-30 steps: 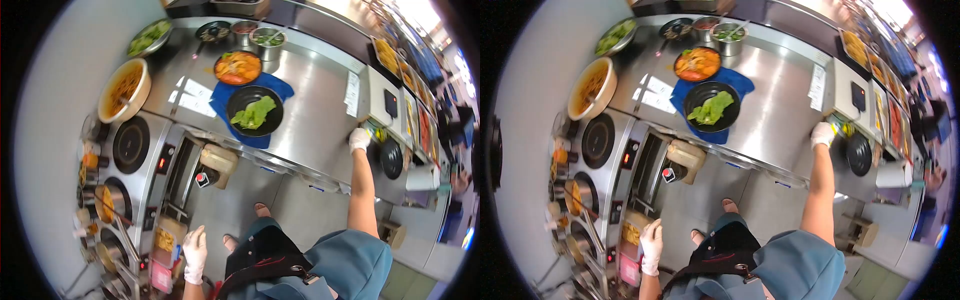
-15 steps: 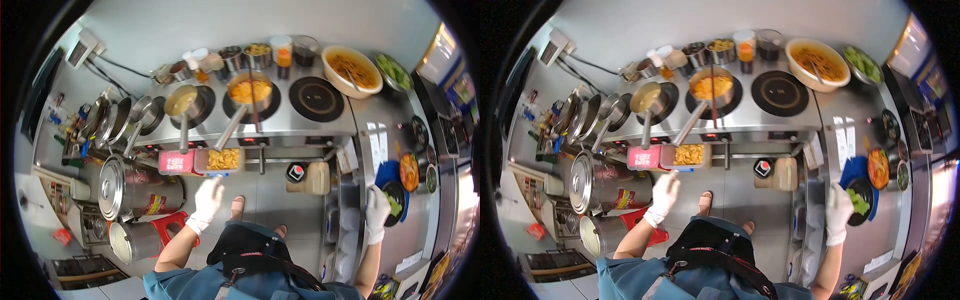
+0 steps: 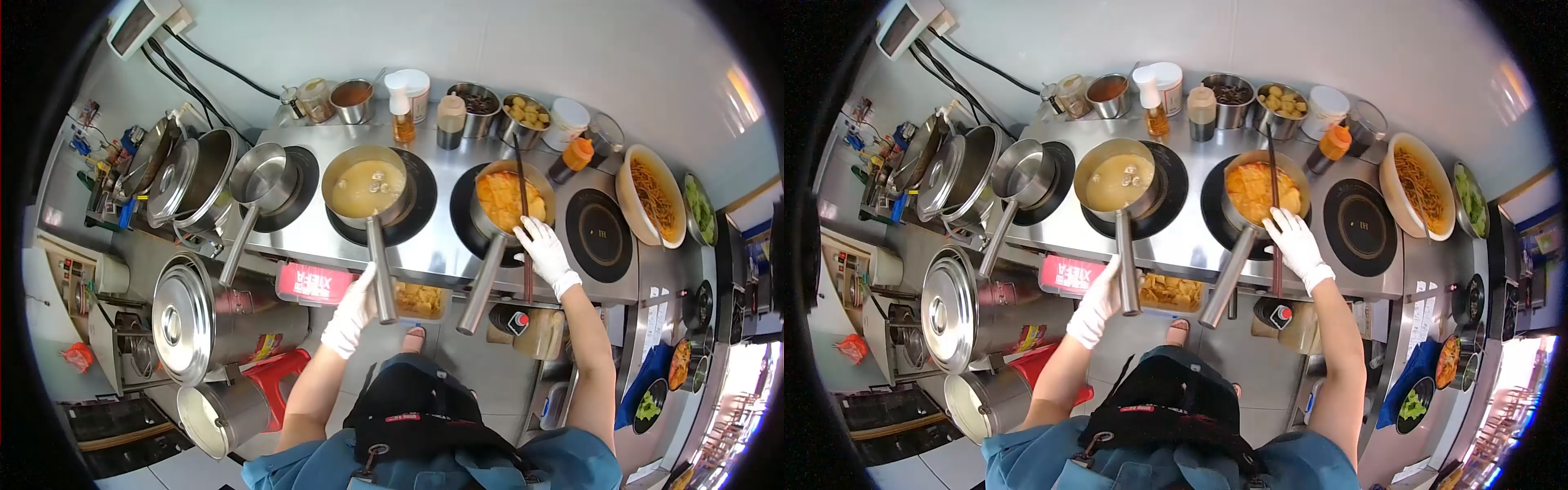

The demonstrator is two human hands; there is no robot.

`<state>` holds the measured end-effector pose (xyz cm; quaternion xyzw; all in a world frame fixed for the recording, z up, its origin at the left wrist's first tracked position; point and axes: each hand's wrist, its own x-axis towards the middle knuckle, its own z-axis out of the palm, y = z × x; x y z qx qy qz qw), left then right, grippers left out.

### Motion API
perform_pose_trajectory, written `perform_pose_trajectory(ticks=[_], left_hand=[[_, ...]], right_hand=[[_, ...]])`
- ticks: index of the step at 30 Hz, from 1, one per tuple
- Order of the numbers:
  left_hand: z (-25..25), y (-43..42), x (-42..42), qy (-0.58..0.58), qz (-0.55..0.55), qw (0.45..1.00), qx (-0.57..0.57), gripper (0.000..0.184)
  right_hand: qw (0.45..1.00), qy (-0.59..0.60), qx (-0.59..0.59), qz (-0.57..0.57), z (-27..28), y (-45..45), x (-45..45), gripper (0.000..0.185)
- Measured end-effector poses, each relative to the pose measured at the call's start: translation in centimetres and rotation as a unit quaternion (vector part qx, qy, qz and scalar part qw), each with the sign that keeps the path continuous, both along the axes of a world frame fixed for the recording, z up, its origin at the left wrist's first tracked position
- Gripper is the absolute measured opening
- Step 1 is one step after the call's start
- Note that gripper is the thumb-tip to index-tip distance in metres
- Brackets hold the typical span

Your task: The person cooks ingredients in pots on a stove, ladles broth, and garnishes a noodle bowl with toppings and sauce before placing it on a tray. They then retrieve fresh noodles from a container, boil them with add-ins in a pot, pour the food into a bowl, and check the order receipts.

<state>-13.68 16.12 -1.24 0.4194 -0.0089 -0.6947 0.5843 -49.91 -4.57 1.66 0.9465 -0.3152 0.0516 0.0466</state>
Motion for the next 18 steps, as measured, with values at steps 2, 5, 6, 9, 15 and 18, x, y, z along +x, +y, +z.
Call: perform_pose_trajectory(ticks=[2, 5, 6, 9, 15, 18], left_hand=[[1.4, -1.1, -0.3, -0.172, -0.028, 0.982, 0.073, 0.035], [4.1, -1.2, -0.1, -0.271, -0.052, 0.954, 0.119, 0.029], [4.3, -0.5, 0.1, -0.281, -0.065, 0.950, 0.119, 0.028], [3.0, 0.0, 1.7, -0.255, -0.083, 0.957, 0.106, 0.027], [2.8, -1.8, 2.1, -0.243, -0.074, 0.962, 0.105, 0.024], [3.0, -2.4, 3.5, -0.246, -0.112, 0.955, 0.126, 0.021]], right_hand=[[1.000, -0.009, 0.005, -0.003, -0.8, -0.3, 0.3, 0.055], [0.998, -0.058, 0.009, -0.010, 1.5, 0.6, 0.6, 0.043], [0.993, -0.119, 0.006, -0.022, 2.5, 1.5, 0.7, 0.042], [0.976, -0.213, -0.010, -0.050, 7.5, 4.8, 1.8, 0.035], [0.915, -0.398, 0.062, -0.029, 14.0, 8.4, 7.4, 0.019], [0.913, -0.374, 0.152, -0.059, 16.6, 8.3, 11.7, 0.023]])
